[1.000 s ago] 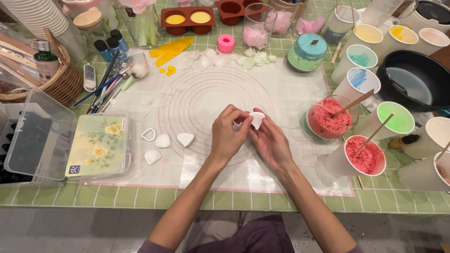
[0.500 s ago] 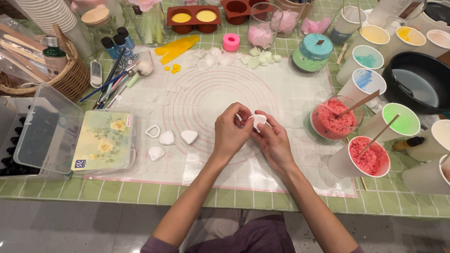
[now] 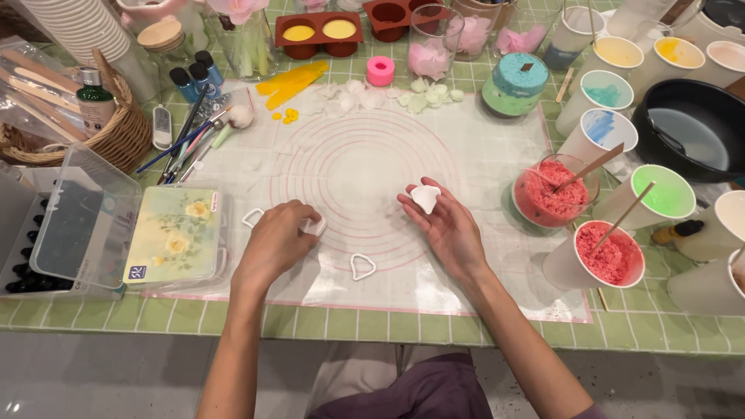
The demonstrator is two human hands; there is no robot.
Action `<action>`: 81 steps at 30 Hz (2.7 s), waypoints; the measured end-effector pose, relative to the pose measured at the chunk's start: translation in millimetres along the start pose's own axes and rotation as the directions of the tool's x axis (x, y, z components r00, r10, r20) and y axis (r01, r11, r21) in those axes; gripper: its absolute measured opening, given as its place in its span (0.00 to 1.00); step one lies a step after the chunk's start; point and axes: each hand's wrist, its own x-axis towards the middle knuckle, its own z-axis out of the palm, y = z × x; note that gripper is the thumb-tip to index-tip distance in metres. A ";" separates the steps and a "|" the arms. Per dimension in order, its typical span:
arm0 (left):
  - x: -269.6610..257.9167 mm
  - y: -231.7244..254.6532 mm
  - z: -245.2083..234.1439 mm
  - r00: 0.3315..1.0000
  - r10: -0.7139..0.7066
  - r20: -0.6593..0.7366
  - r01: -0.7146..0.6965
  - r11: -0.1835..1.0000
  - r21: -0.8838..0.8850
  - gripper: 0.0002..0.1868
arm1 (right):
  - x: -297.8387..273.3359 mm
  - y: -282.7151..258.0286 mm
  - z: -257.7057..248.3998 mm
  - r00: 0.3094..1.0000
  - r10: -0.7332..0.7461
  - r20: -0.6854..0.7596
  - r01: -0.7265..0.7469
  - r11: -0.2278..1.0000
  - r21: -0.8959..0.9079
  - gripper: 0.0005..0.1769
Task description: Molding and shaping small white wax pieces into decorative heart shapes using a cutter on a silicone mat.
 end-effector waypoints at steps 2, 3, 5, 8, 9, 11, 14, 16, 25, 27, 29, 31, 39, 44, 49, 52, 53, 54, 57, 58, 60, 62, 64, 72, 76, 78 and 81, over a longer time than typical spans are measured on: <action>1.9 2.7 0.9 0.997 0.034 -0.076 -0.040 0.997 -0.070 0.20 | 1.2 2.2 -4.3 1.000 -0.002 0.003 0.001 0.999 0.041 0.28; 2.8 3.8 1.4 0.986 0.059 -0.155 -0.081 0.987 -0.139 0.23 | 1.9 3.3 -6.3 1.000 -0.001 0.009 0.000 0.997 0.081 0.29; 4.5 33.9 -1.3 0.953 0.180 -0.244 -0.247 0.927 -0.281 0.26 | 2.5 3.1 -5.1 1.000 0.002 0.006 -0.002 0.996 0.084 0.28; 10.1 77.4 15.8 0.861 0.325 -0.392 -0.477 0.785 -0.395 0.30 | 4.0 5.8 -9.5 1.000 -0.004 0.006 0.003 0.997 0.083 0.28; 12.9 92.0 25.0 0.822 0.373 -0.431 -0.542 0.745 -0.389 0.31 | 4.4 7.1 -12.2 1.000 -0.014 0.006 0.014 0.997 0.080 0.27; 16.4 106.8 35.3 0.787 0.447 -0.424 -0.597 0.725 -0.343 0.32 | 5.3 10.6 -18.0 0.999 -0.029 -0.016 0.030 0.995 0.093 0.26; 24.7 115.8 50.3 0.769 0.522 -0.368 -0.633 0.703 -0.326 0.34 | 3.5 6.7 -14.3 0.998 -0.036 -0.045 0.040 0.995 0.091 0.25; 28.5 116.7 55.9 0.788 0.524 -0.322 -0.614 0.706 -0.353 0.34 | 0.5 1.6 -6.2 0.998 -0.029 -0.053 0.034 0.996 0.077 0.24; 34.7 118.0 65.3 0.739 0.537 -0.407 -0.653 0.719 -0.238 0.34 | 5.8 14.7 -29.2 0.998 -0.028 -0.060 0.031 0.998 0.046 0.26; 37.1 117.3 71.8 0.741 0.534 -0.407 -0.647 0.730 -0.221 0.32 | 14.7 30.8 -63.4 0.986 -0.132 0.100 0.122 0.987 0.107 0.26; 38.5 117.0 76.7 0.722 0.541 -0.431 -0.656 0.734 -0.177 0.32 | 15.1 32.4 -64.3 0.989 -0.121 0.086 0.118 0.992 0.045 0.25; 39.9 118.4 77.1 0.701 0.550 -0.455 -0.663 0.737 -0.131 0.32 | 11.3 22.6 -46.9 0.991 -0.112 0.073 0.114 0.993 -0.018 0.24; 64.7 112.2 116.0 0.895 0.377 -0.238 -0.337 0.221 -0.915 0.36 | 0.3 3.8 -20.3 0.941 -0.290 0.174 0.314 0.940 -0.131 0.30; 54.8 134.2 119.6 0.928 0.271 -0.257 -0.337 0.313 -0.888 0.19 | -0.9 6.6 -14.8 0.939 -0.332 0.091 0.340 0.937 -0.079 0.23; 54.7 143.8 121.9 0.904 0.118 -0.411 -0.427 0.304 -0.852 0.12 | 2.6 3.8 -2.9 0.943 -0.331 0.018 0.331 0.937 -0.110 0.19; 64.9 140.2 123.3 0.913 0.058 -0.404 -0.405 0.245 -0.881 0.13 | 11.0 4.0 -5.9 0.944 -0.331 0.010 0.330 0.935 -0.129 0.19; 69.2 137.9 124.0 0.907 0.071 -0.415 -0.420 0.212 -0.882 0.14 | 12.8 2.5 -4.5 0.938 -0.344 0.031 0.345 0.927 -0.147 0.20; 75.6 136.4 123.7 0.899 0.084 -0.431 -0.439 0.177 -0.881 0.16 | 16.7 -0.6 -2.6 0.932 -0.358 0.057 0.363 0.917 -0.166 0.20; 91.9 125.1 111.2 0.912 0.200 -0.359 -0.385 0.107 -0.917 0.20 | 29.1 -15.7 6.2 0.941 -0.312 0.128 0.328 0.934 -0.142 0.22; 94.2 126.2 106.9 0.911 0.200 -0.361 -0.386 0.105 -0.917 0.20 | 29.9 -19.6 14.1 0.941 -0.312 0.129 0.329 0.933 -0.144 0.22; 98.8 127.3 96.8 0.899 0.251 -0.360 -0.389 0.077 -0.918 0.25 | 32.2 -26.9 31.2 0.933 -0.313 0.175 0.331 0.940 -0.082 0.23; 97.9 131.5 91.6 0.896 0.252 -0.366 -0.388 0.040 -0.921 0.27 | 37.5 -22.4 30.9 0.928 -0.337 0.158 0.354 0.930 -0.097 0.23; 98.4 134.2 91.7 0.894 0.254 -0.370 -0.384 0.004 -0.923 0.29 | 41.9 -16.2 31.8 0.922 -0.361 0.139 0.377 0.919 -0.111 0.22; 111.5 136.0 128.3 0.972 0.075 -0.224 -0.200 -0.247 -0.948 0.14 | 47.1 3.3 22.9 0.906 -0.416 -0.074 0.413 0.909 -0.060 0.17; 111.8 140.6 134.3 0.979 0.039 -0.199 -0.179 -0.292 -0.939 0.09 | 46.2 -2.7 23.7 0.920 -0.362 -0.149 0.352 0.932 -0.087 0.16; 112.6 141.7 134.2 0.987 0.003 -0.159 -0.151 -0.302 -0.941 0.07 | 44.8 -5.0 28.2 0.917 -0.333 -0.220 0.316 0.942 -0.112 0.16; 114.4 136.5 135.8 0.992 -0.033 -0.120 -0.125 -0.295 -0.947 0.07 | 49.6 2.9 22.7 0.908 -0.346 -0.234 0.319 0.936 -0.146 0.17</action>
